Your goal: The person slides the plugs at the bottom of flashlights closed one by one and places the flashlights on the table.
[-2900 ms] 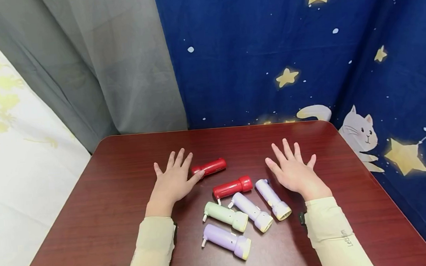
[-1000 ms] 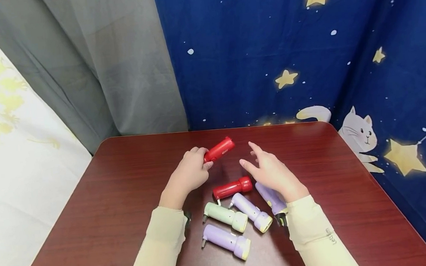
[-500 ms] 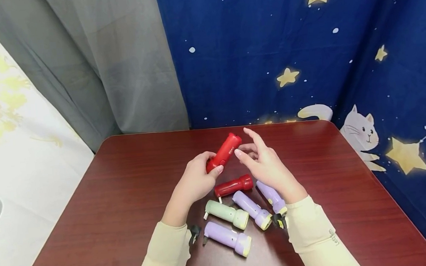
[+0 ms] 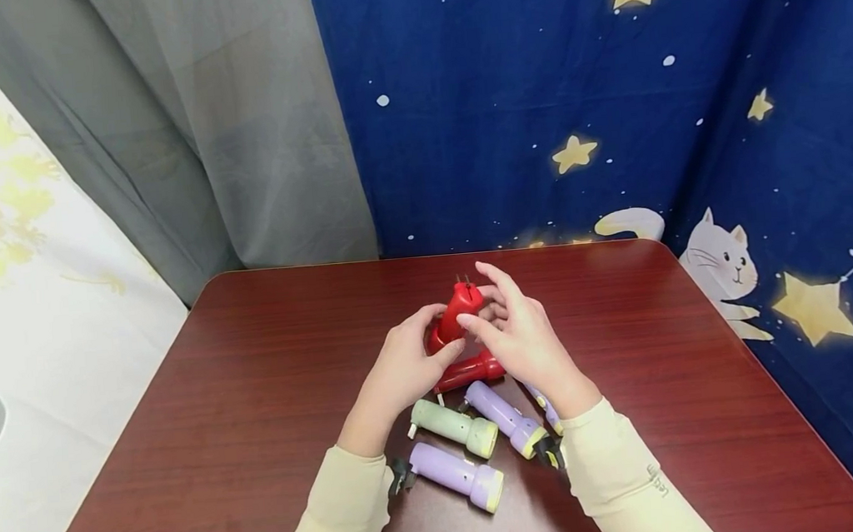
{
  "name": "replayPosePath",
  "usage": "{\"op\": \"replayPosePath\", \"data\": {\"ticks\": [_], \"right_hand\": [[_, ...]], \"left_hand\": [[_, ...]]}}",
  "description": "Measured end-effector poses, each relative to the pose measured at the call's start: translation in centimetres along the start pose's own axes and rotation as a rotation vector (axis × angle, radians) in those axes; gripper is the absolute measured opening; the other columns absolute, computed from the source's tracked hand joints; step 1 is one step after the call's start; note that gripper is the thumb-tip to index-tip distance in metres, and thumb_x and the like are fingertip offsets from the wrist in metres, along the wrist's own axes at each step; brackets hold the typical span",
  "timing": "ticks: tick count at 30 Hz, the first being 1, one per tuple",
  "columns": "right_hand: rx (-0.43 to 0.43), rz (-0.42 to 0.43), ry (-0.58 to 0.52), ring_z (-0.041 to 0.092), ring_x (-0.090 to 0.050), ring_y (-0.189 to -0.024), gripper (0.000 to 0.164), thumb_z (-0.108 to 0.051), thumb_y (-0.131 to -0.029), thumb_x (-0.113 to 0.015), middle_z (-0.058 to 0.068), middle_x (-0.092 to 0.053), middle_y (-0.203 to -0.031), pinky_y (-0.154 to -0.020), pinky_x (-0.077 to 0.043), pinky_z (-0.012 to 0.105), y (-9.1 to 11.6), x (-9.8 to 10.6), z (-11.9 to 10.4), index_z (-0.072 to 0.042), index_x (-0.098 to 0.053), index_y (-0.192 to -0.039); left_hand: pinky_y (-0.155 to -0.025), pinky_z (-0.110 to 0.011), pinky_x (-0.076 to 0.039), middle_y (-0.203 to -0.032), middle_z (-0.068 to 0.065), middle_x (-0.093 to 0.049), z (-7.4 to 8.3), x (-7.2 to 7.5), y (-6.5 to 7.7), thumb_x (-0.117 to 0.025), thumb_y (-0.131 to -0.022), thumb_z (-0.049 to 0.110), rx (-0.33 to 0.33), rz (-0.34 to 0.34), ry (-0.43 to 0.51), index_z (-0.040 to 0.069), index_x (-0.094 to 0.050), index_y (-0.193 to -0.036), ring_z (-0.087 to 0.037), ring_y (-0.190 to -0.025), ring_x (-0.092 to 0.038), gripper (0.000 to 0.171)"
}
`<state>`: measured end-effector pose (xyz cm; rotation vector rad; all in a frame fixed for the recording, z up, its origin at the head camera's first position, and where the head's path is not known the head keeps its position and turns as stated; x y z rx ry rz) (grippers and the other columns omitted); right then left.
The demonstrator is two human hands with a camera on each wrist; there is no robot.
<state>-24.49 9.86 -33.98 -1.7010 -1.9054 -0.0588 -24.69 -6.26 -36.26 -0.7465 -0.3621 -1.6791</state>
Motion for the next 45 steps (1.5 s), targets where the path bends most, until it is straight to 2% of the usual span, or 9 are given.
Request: {"op": "replayPosePath", "data": {"ticks": [3,8,12,18,24,29,32,39,45], "right_hand": [[0.004,-0.005,0.057,0.021,-0.074,-0.09,0.072,-0.011,-0.092,-0.083,0.015,-0.076,-0.124,-0.088,-0.065,0.034,0.2,-0.3,-0.3,-0.006,-0.05,-0.156],[-0.081,-0.043,0.081,0.018,-0.074,-0.085,0.061,-0.016,-0.091,-0.085,0.011,-0.078,-0.102,-0.075,-0.06,0.021,0.4,-0.8,0.2,-0.007,-0.063,-0.147],[-0.188,-0.075,-0.031,0.017,-0.074,-0.089,0.056,-0.021,-0.092,-0.084,0.012,-0.078,-0.107,-0.075,-0.059,0.019,0.4,-1.2,1.1,-0.009,-0.066,-0.144],[-0.309,-0.081,-0.275,0.029,-0.077,-0.089,0.036,-0.024,-0.103,-0.071,0.018,-0.077,-0.117,-0.076,-0.063,0.025,0.5,-1.4,2.0,-0.007,-0.07,-0.135],[-0.391,-0.087,-0.417,0.018,-0.077,-0.086,0.034,-0.023,-0.107,-0.064,0.017,-0.073,-0.121,-0.08,-0.067,0.033,0.5,-1.8,2.1,-0.001,-0.067,-0.132],[-0.426,-0.042,-0.394,0.015,-0.077,-0.085,0.032,-0.025,-0.107,-0.064,0.015,-0.074,-0.118,-0.082,-0.066,0.032,0.6,-1.6,2.3,-0.001,-0.068,-0.128],[-0.443,-0.024,-0.363,0.015,-0.077,-0.085,0.031,-0.026,-0.107,-0.064,0.015,-0.075,-0.115,-0.081,-0.066,0.031,0.7,-1.5,2.5,-0.002,-0.069,-0.126],[-0.444,0.014,-0.297,0.014,-0.077,-0.081,0.028,-0.027,-0.106,-0.065,0.016,-0.077,-0.115,-0.075,-0.064,0.026,0.8,-1.2,2.4,-0.004,-0.071,-0.121],[-0.443,0.026,-0.261,0.014,-0.078,-0.079,0.026,-0.027,-0.105,-0.065,0.015,-0.076,-0.115,-0.075,-0.063,0.026,0.9,-1.0,2.2,-0.005,-0.072,-0.118]], "left_hand": [[-0.098,-0.045,-0.062,-0.129,-0.01,-0.076,0.5,0.1,-0.2,-0.081,-0.093,0.02,-0.07,0.063,0.028,0.01,-0.064,-0.142,-0.026,-0.111,-0.074,0.053],[-0.096,-0.044,-0.063,-0.121,-0.013,-0.078,1.0,0.1,-0.3,-0.081,-0.093,0.012,-0.117,0.103,0.036,0.007,-0.069,-0.135,-0.026,-0.108,-0.077,0.044],[-0.094,-0.042,-0.064,-0.119,-0.012,-0.079,0.8,0.2,-0.2,-0.083,-0.092,0.01,-0.12,0.116,0.053,0.007,-0.07,-0.132,-0.024,-0.105,-0.077,0.042],[-0.098,-0.038,-0.063,-0.121,-0.01,-0.078,0.8,0.2,-0.2,-0.084,-0.09,0.005,-0.141,0.106,0.136,0.007,-0.071,-0.131,-0.02,-0.106,-0.076,0.043],[-0.083,-0.033,-0.063,-0.117,-0.011,-0.079,0.9,0.1,-0.2,-0.083,-0.091,0.011,-0.166,0.107,0.059,0.008,-0.071,-0.131,-0.024,-0.09,-0.07,0.042],[-0.071,-0.024,-0.054,-0.111,-0.008,-0.079,1.0,-0.1,-0.3,-0.083,-0.092,0.022,-0.181,0.105,0.032,0.009,-0.072,-0.13,-0.029,-0.084,-0.069,0.041],[-0.073,-0.026,-0.055,-0.108,-0.006,-0.08,1.0,-0.2,-0.4,-0.083,-0.093,0.027,-0.176,0.103,0.031,0.011,-0.073,-0.127,-0.027,-0.086,-0.07,0.04],[-0.086,-0.046,-0.063,-0.115,-0.007,-0.079,1.2,-0.5,-0.3,-0.084,-0.092,0.025,-0.183,0.095,0.046,0.01,-0.073,-0.128,-0.019,-0.093,-0.069,0.041],[-0.085,-0.041,-0.063,-0.116,-0.008,-0.079,1.4,-0.5,-0.3,-0.085,-0.091,0.024,-0.191,0.091,0.041,0.01,-0.073,-0.129,-0.019,-0.092,-0.068,0.041]]}}
Point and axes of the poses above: each hand's wrist, its own y-axis away from the middle knuckle, its own x-axis out of the back of the hand, z = x × y, the point moved 7 cm from there along -y, towards the middle knuckle
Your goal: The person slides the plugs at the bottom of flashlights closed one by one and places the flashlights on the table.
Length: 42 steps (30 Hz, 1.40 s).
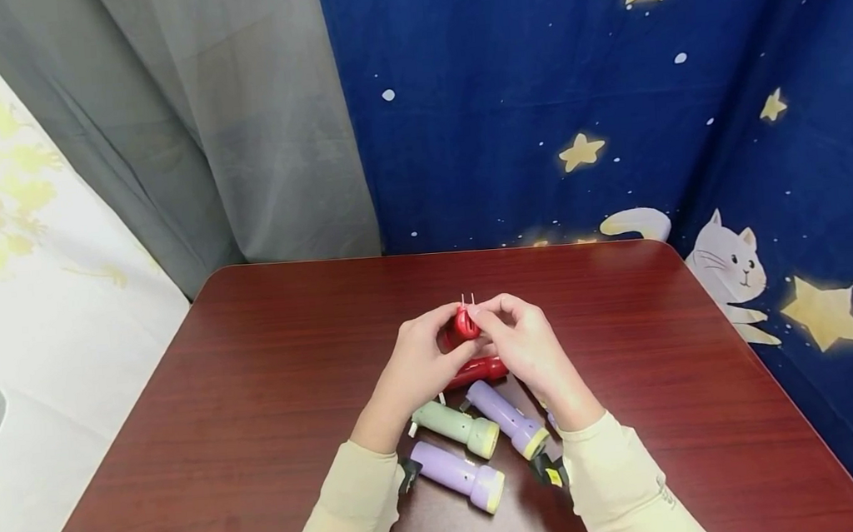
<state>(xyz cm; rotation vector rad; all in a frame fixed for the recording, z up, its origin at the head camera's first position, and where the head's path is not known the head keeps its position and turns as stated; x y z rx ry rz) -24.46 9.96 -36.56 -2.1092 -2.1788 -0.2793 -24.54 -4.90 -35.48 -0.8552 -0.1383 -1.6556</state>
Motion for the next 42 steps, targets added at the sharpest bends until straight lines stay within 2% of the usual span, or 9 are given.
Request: {"op": "replayPosePath", "data": {"ticks": [4,12,18,20,27,36,42], "right_hand": [[0.006,0.002,0.008,0.014,-0.077,-0.078,0.024,-0.026,-0.104,-0.065,0.014,-0.076,-0.115,-0.073,-0.063,0.025,0.13,-0.07,-0.12,-0.005,-0.071,-0.116],[0.01,-0.002,0.014,0.015,-0.077,-0.079,0.024,-0.025,-0.105,-0.065,0.014,-0.074,-0.118,-0.075,-0.063,0.025,0.2,-0.23,-0.23,-0.006,-0.071,-0.117],[0.011,-0.009,0.001,0.015,-0.077,-0.081,0.023,-0.024,-0.105,-0.065,0.015,-0.074,-0.12,-0.076,-0.063,0.025,0.18,-0.57,-0.26,-0.004,-0.07,-0.117],[0.013,-0.01,0.0,0.015,-0.076,-0.082,0.024,-0.024,-0.105,-0.064,0.015,-0.074,-0.12,-0.077,-0.064,0.026,0.17,-0.69,-0.3,-0.004,-0.07,-0.117],[0.006,-0.007,0.012,0.016,-0.077,-0.082,0.024,-0.026,-0.105,-0.065,0.016,-0.074,-0.12,-0.077,-0.063,0.026,0.22,-0.73,-0.29,-0.005,-0.07,-0.117],[0.007,-0.011,0.018,0.017,-0.076,-0.077,0.024,-0.027,-0.106,-0.064,0.017,-0.074,-0.115,-0.072,-0.06,0.025,0.24,-0.62,0.01,-0.005,-0.069,-0.113],[0.021,0.0,0.026,0.015,-0.072,-0.073,0.022,-0.027,-0.105,-0.065,0.014,-0.073,-0.11,-0.068,-0.058,0.024,-0.15,-0.38,-0.06,-0.006,-0.068,-0.112]], "left_hand": [[-0.084,-0.036,-0.063,-0.116,-0.007,-0.079,0.05,0.04,0.12,-0.085,-0.091,0.024,-0.004,0.0,-0.01,0.01,-0.073,-0.129,-0.018,-0.093,-0.068,0.042],[-0.085,-0.042,-0.065,-0.117,-0.009,-0.078,0.09,0.18,0.26,-0.085,-0.091,0.022,-0.005,-0.002,0.009,0.009,-0.072,-0.13,-0.02,-0.094,-0.069,0.043],[-0.078,-0.027,-0.058,-0.114,-0.005,-0.078,0.09,0.4,0.39,-0.084,-0.092,0.023,-0.019,0.008,-0.023,0.011,-0.073,-0.129,-0.018,-0.09,-0.067,0.041],[-0.078,-0.026,-0.057,-0.113,-0.005,-0.078,0.03,0.47,0.36,-0.084,-0.092,0.023,-0.021,0.011,-0.029,0.011,-0.074,-0.128,-0.018,-0.09,-0.067,0.039],[-0.09,-0.045,-0.063,-0.116,-0.007,-0.078,-0.05,0.47,0.37,-0.084,-0.092,0.021,-0.015,0.0,-0.009,0.011,-0.074,-0.128,-0.021,-0.097,-0.07,0.039],[-0.093,-0.044,-0.063,-0.119,-0.008,-0.079,-0.16,0.14,0.49,-0.085,-0.091,0.018,0.003,-0.007,-0.004,0.009,-0.073,-0.129,-0.021,-0.1,-0.071,0.041],[-0.091,-0.043,-0.064,-0.118,-0.007,-0.079,-0.37,-0.17,0.04,-0.088,-0.089,0.023,0.001,-0.008,-0.001,0.011,-0.073,-0.13,-0.019,-0.098,-0.071,0.045]]}}
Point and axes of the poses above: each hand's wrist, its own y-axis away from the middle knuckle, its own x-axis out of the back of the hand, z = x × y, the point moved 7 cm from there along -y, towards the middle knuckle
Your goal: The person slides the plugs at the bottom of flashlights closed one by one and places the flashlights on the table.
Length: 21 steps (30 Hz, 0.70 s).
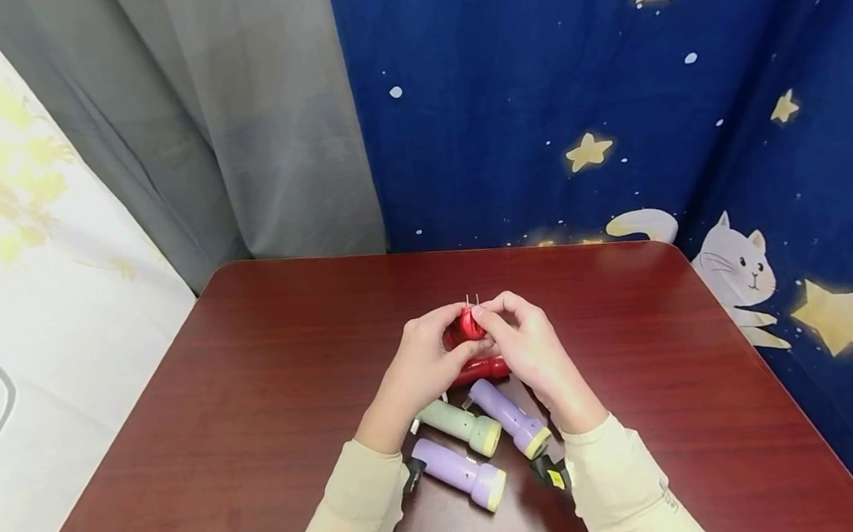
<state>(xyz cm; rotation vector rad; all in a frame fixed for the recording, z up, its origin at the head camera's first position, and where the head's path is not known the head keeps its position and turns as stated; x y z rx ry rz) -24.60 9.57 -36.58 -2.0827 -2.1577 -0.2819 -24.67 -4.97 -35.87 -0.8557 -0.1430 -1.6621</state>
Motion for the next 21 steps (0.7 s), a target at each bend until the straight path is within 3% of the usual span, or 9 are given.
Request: {"op": "replayPosePath", "data": {"ticks": [6,15,21], "right_hand": [[-0.004,-0.005,0.005,0.015,-0.071,-0.073,0.022,-0.027,-0.105,-0.064,0.011,-0.074,-0.101,-0.068,-0.057,0.024,0.14,0.33,0.25,-0.007,-0.069,-0.113],[0.006,-0.035,-0.019,0.013,-0.07,-0.073,0.019,-0.022,-0.105,-0.063,0.013,-0.071,-0.112,-0.067,-0.058,0.023,0.23,0.25,-0.22,-0.004,-0.067,-0.113],[0.015,-0.05,-0.012,0.013,-0.071,-0.074,0.016,-0.018,-0.105,-0.063,0.013,-0.069,-0.115,-0.069,-0.058,0.023,0.05,0.07,-0.33,-0.004,-0.065,-0.111]], "left_hand": [[-0.081,-0.044,-0.063,-0.111,-0.004,-0.079,0.33,-0.35,-0.01,-0.089,-0.088,0.025,-0.008,0.006,-0.006,0.012,-0.074,-0.126,-0.023,-0.088,-0.068,0.042],[-0.079,-0.039,-0.062,-0.111,-0.005,-0.079,0.74,-0.18,0.08,-0.088,-0.09,0.023,-0.071,0.014,-0.042,0.011,-0.075,-0.125,-0.026,-0.086,-0.069,0.039],[-0.083,-0.036,-0.063,-0.118,-0.006,-0.079,0.67,0.13,0.08,-0.088,-0.089,0.023,-0.058,0.018,-0.056,0.011,-0.074,-0.129,-0.026,-0.091,-0.071,0.043]]}}
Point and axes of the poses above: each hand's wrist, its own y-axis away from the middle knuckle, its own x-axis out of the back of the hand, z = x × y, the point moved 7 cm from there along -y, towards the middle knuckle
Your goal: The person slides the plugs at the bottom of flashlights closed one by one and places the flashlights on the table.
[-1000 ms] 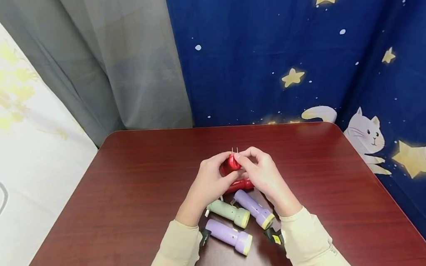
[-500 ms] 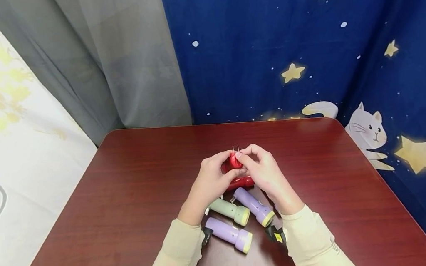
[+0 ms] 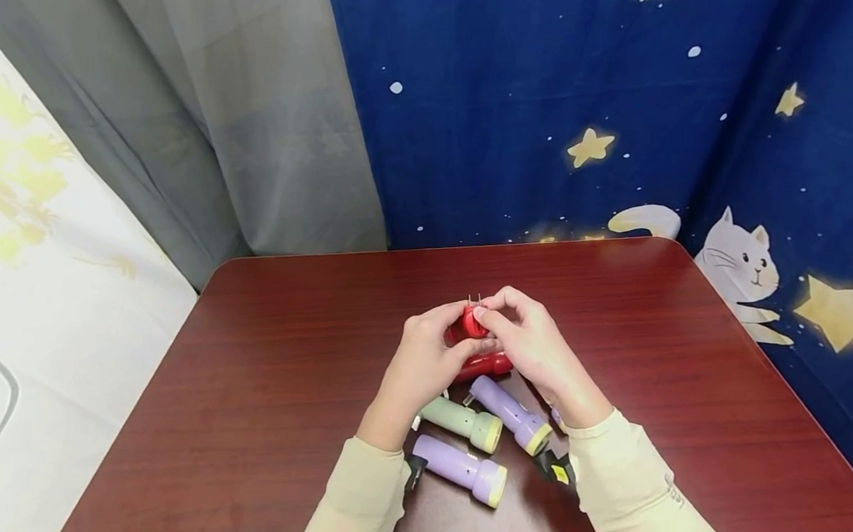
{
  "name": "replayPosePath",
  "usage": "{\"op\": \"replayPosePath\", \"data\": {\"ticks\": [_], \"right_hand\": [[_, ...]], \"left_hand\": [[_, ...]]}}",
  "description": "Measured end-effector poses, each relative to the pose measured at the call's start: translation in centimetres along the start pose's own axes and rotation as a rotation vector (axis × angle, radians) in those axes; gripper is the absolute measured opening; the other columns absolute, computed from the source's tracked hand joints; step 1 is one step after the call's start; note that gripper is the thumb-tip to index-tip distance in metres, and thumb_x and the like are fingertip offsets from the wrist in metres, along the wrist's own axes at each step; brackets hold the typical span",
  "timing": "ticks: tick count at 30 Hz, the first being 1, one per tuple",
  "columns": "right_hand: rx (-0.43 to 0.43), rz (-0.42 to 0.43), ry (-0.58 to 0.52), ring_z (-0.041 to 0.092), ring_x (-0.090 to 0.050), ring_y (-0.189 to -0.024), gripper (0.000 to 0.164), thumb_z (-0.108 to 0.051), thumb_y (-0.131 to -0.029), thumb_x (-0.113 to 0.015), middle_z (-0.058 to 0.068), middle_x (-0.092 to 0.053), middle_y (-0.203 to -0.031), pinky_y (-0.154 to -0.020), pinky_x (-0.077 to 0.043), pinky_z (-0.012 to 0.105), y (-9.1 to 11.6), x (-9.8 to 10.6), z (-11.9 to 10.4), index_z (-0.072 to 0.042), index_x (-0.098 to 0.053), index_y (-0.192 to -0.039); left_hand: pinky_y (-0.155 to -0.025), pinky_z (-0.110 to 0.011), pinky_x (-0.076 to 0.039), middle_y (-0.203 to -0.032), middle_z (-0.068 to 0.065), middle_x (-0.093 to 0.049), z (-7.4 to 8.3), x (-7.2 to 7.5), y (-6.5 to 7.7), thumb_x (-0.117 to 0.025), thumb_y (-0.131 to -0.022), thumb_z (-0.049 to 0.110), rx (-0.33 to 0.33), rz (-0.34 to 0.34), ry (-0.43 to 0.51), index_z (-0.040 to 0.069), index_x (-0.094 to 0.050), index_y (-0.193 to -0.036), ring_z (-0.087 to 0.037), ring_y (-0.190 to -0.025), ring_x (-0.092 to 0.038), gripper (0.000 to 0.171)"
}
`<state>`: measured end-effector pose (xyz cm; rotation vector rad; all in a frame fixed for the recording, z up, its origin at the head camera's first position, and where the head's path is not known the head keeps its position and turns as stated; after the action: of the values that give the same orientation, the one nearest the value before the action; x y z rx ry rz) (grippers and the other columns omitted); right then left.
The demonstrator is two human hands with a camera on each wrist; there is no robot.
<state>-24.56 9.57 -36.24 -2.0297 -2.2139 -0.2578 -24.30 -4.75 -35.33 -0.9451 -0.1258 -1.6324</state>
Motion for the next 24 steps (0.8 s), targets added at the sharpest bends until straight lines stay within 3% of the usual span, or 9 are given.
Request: {"op": "replayPosePath", "data": {"ticks": [8,16,22,24], "right_hand": [[0.007,-0.005,0.025,0.013,-0.07,-0.077,0.013,-0.016,-0.105,-0.063,0.013,-0.07,-0.114,-0.068,-0.057,0.023,-0.03,-0.05,-0.11,-0.004,-0.065,-0.111],[-0.008,-0.037,0.003,0.011,-0.071,-0.078,0.018,-0.016,-0.105,-0.063,0.016,-0.07,-0.117,-0.068,-0.058,0.023,0.19,-0.18,-0.05,-0.002,-0.063,-0.117],[-0.007,-0.053,-0.005,0.012,-0.073,-0.08,0.02,-0.015,-0.105,-0.061,0.018,-0.07,-0.121,-0.069,-0.059,0.024,0.27,-0.18,-0.07,-0.001,-0.061,-0.119],[-0.009,-0.052,-0.007,0.012,-0.074,-0.081,0.021,-0.015,-0.105,-0.061,0.018,-0.07,-0.122,-0.07,-0.059,0.024,0.26,-0.17,-0.05,0.0,-0.06,-0.12]], "left_hand": [[-0.091,-0.043,-0.064,-0.124,-0.008,-0.078,-0.28,-0.07,0.11,-0.087,-0.09,0.024,0.041,-0.013,0.019,0.011,-0.073,-0.133,-0.028,-0.1,-0.074,0.047],[-0.082,-0.029,-0.061,-0.119,-0.005,-0.08,-0.27,-0.04,0.09,-0.088,-0.089,0.025,0.023,0.001,-0.007,0.011,-0.074,-0.131,-0.018,-0.088,-0.068,0.046],[-0.08,-0.035,-0.061,-0.118,-0.006,-0.079,-0.26,-0.17,0.03,-0.087,-0.09,0.022,0.029,-0.002,0.005,0.011,-0.074,-0.131,-0.015,-0.084,-0.063,0.045],[-0.078,-0.031,-0.06,-0.117,-0.006,-0.079,-0.22,-0.22,0.01,-0.086,-0.091,0.021,0.031,-0.003,0.007,0.011,-0.073,-0.131,-0.015,-0.082,-0.062,0.044]]}}
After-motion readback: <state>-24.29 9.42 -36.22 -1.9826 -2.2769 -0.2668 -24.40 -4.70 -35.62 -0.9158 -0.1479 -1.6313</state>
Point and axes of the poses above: each hand's wrist, its own y-axis away from the middle knuckle, its own x-axis out of the back of the hand, z = x × y, the point moved 7 cm from there along -y, towards the middle knuckle
